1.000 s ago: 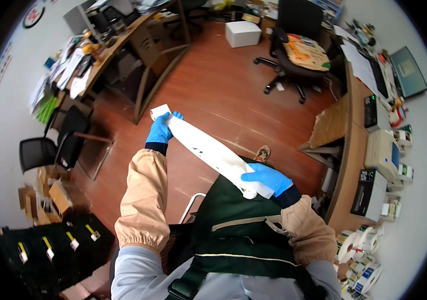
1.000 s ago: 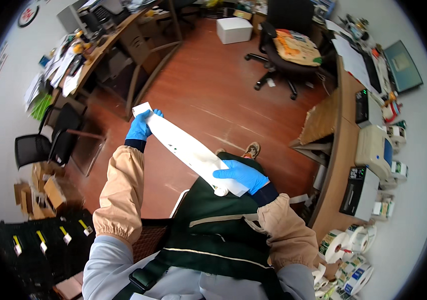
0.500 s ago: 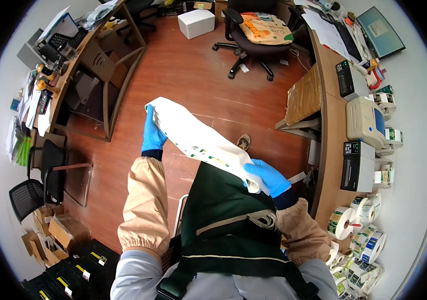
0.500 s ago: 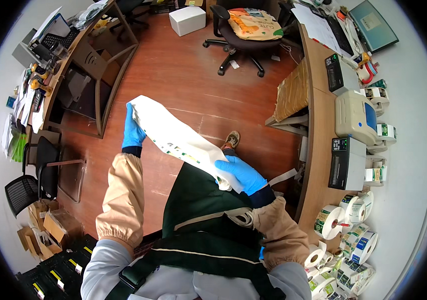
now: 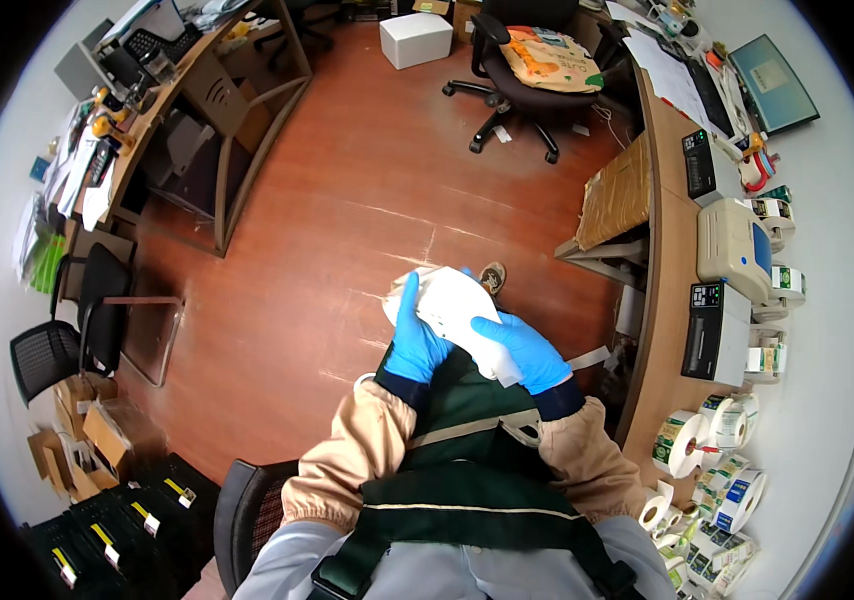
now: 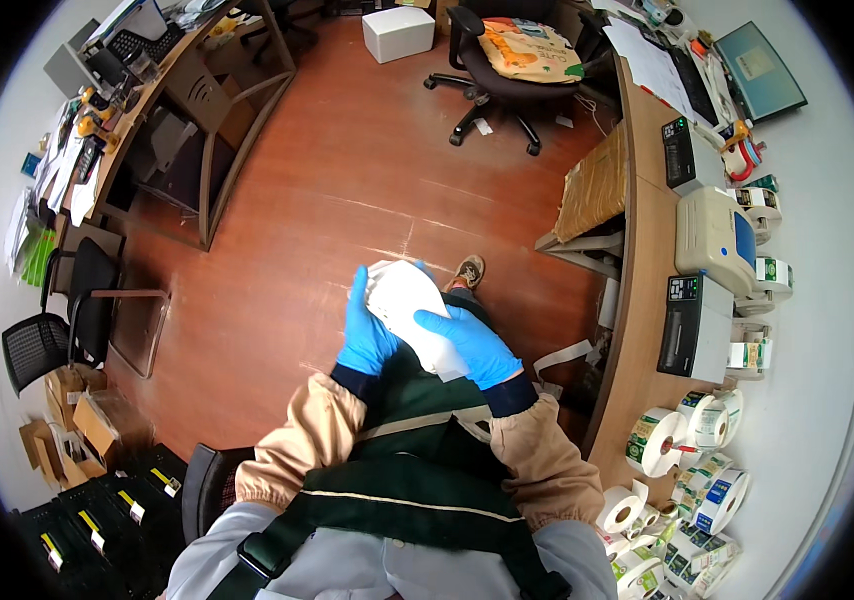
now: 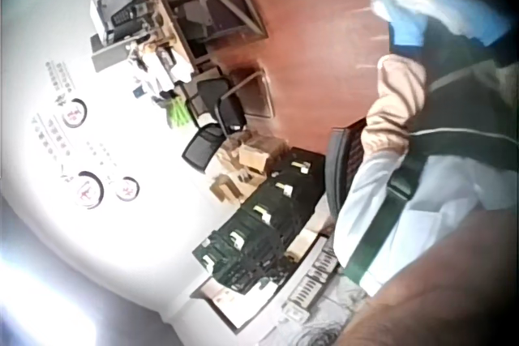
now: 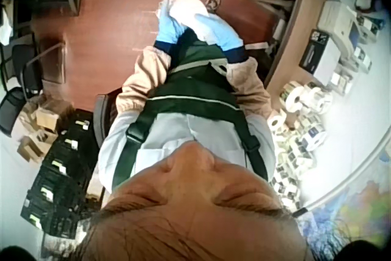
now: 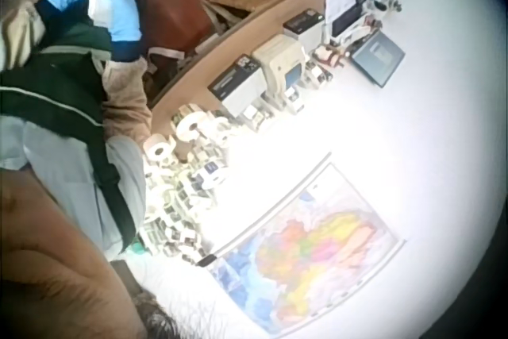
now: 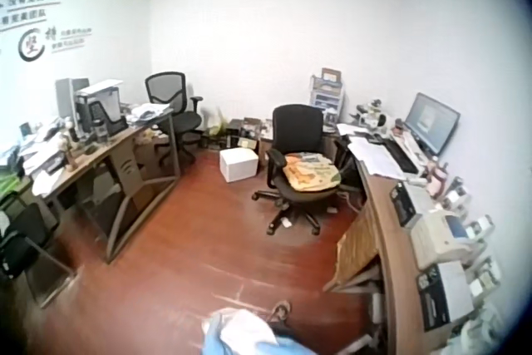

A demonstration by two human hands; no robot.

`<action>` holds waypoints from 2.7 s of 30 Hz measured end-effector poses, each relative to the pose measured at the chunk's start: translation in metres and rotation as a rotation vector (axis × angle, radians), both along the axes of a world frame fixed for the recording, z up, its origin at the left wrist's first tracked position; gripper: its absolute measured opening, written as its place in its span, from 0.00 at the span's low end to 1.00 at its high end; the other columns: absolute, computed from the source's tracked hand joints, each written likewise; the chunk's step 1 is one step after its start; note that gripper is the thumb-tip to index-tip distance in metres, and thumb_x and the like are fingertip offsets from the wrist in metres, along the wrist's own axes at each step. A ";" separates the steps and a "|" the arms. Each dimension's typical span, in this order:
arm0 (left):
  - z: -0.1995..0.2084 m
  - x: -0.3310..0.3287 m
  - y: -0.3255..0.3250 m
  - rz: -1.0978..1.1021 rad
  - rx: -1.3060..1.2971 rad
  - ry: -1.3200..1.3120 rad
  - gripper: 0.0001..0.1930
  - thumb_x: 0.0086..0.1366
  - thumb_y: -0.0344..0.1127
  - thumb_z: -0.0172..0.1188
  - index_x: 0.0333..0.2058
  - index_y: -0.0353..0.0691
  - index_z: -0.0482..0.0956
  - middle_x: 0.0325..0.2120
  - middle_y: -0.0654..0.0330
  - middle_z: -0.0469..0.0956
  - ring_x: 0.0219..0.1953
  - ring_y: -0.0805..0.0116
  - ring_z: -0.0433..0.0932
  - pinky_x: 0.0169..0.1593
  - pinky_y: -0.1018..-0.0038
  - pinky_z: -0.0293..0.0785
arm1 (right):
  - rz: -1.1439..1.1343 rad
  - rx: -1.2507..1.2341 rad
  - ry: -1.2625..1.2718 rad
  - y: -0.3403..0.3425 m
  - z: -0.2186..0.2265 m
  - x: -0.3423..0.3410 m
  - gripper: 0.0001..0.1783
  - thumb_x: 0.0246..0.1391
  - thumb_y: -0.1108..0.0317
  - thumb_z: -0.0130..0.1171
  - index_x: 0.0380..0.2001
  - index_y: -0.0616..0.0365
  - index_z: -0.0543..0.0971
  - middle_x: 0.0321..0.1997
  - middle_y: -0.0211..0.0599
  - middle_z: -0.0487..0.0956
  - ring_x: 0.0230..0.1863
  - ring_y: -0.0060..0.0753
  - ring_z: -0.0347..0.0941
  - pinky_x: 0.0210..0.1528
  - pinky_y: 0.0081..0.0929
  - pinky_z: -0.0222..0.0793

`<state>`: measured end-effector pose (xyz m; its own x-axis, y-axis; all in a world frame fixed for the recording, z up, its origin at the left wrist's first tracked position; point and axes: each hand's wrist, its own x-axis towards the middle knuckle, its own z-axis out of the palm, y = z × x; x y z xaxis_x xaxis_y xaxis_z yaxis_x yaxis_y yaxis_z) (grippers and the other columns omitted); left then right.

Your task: The person organizes a roll of paper labels by folding and stacking them, then retrieves a plastic bag containing a sheet of labels from a cabinet and places it on a table.

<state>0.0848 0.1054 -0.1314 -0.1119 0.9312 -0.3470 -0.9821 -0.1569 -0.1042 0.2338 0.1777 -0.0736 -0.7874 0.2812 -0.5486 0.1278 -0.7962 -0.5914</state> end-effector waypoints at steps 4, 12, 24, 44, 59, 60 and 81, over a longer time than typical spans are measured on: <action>0.006 -0.030 0.009 0.074 -0.139 0.105 0.25 0.64 0.38 0.56 0.56 0.31 0.67 0.45 0.49 0.77 0.49 0.54 0.76 0.59 0.58 0.70 | 0.199 0.240 -0.210 -0.011 0.002 0.006 0.20 0.55 0.63 0.63 0.48 0.64 0.76 0.35 0.29 0.79 0.30 0.20 0.75 0.32 0.16 0.71; -0.011 -0.081 0.000 0.177 -0.091 0.312 0.22 0.60 0.30 0.61 0.53 0.34 0.70 0.45 0.53 0.76 0.49 0.54 0.76 0.57 0.59 0.72 | 0.281 0.516 -0.208 -0.023 0.045 0.058 0.17 0.52 0.69 0.63 0.44 0.65 0.77 0.37 0.30 0.79 0.37 0.20 0.73 0.40 0.20 0.69; 0.024 -0.068 0.023 0.222 -0.210 0.567 0.18 0.60 0.35 0.64 0.47 0.35 0.72 0.35 0.58 0.77 0.36 0.66 0.79 0.38 0.69 0.80 | 0.168 0.272 -0.352 -0.022 0.016 0.111 0.23 0.48 0.69 0.62 0.49 0.65 0.75 0.41 0.32 0.78 0.40 0.24 0.74 0.45 0.22 0.70; 0.075 -0.084 0.006 0.122 0.144 0.431 0.24 0.67 0.42 0.56 0.57 0.38 0.68 0.51 0.55 0.75 0.49 0.65 0.78 0.55 0.66 0.75 | -0.052 0.147 -0.178 -0.006 0.020 0.166 0.30 0.39 0.75 0.55 0.52 0.68 0.72 0.42 0.40 0.80 0.37 0.31 0.77 0.43 0.24 0.73; 0.093 -0.117 -0.019 -0.032 0.152 0.593 0.22 0.64 0.38 0.58 0.54 0.35 0.70 0.48 0.54 0.77 0.47 0.65 0.78 0.53 0.67 0.75 | -0.329 0.099 0.157 0.002 0.047 0.168 0.37 0.43 0.67 0.61 0.55 0.78 0.63 0.28 0.54 0.77 0.11 0.36 0.68 0.11 0.28 0.62; 0.090 -0.120 -0.018 -0.040 0.173 0.597 0.23 0.64 0.38 0.57 0.55 0.35 0.69 0.49 0.54 0.76 0.48 0.65 0.78 0.54 0.67 0.74 | -0.321 0.128 0.164 0.002 0.048 0.168 0.37 0.42 0.67 0.61 0.55 0.78 0.63 0.29 0.55 0.77 0.12 0.37 0.68 0.11 0.28 0.63; -0.055 -0.084 -0.037 -0.081 -0.316 1.279 0.32 0.49 0.15 0.42 0.55 0.37 0.72 0.49 0.57 0.74 0.53 0.65 0.72 0.58 0.74 0.66 | 0.609 0.681 -0.621 0.088 -0.034 0.164 0.33 0.45 0.55 0.68 0.52 0.63 0.75 0.50 0.36 0.78 0.50 0.31 0.72 0.57 0.27 0.63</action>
<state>0.0008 0.0686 -0.1865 -0.4691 0.8496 -0.2410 -0.3669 0.0607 0.9283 0.3975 0.2653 -0.1075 -0.5376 0.3337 -0.7744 0.8147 -0.0314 -0.5791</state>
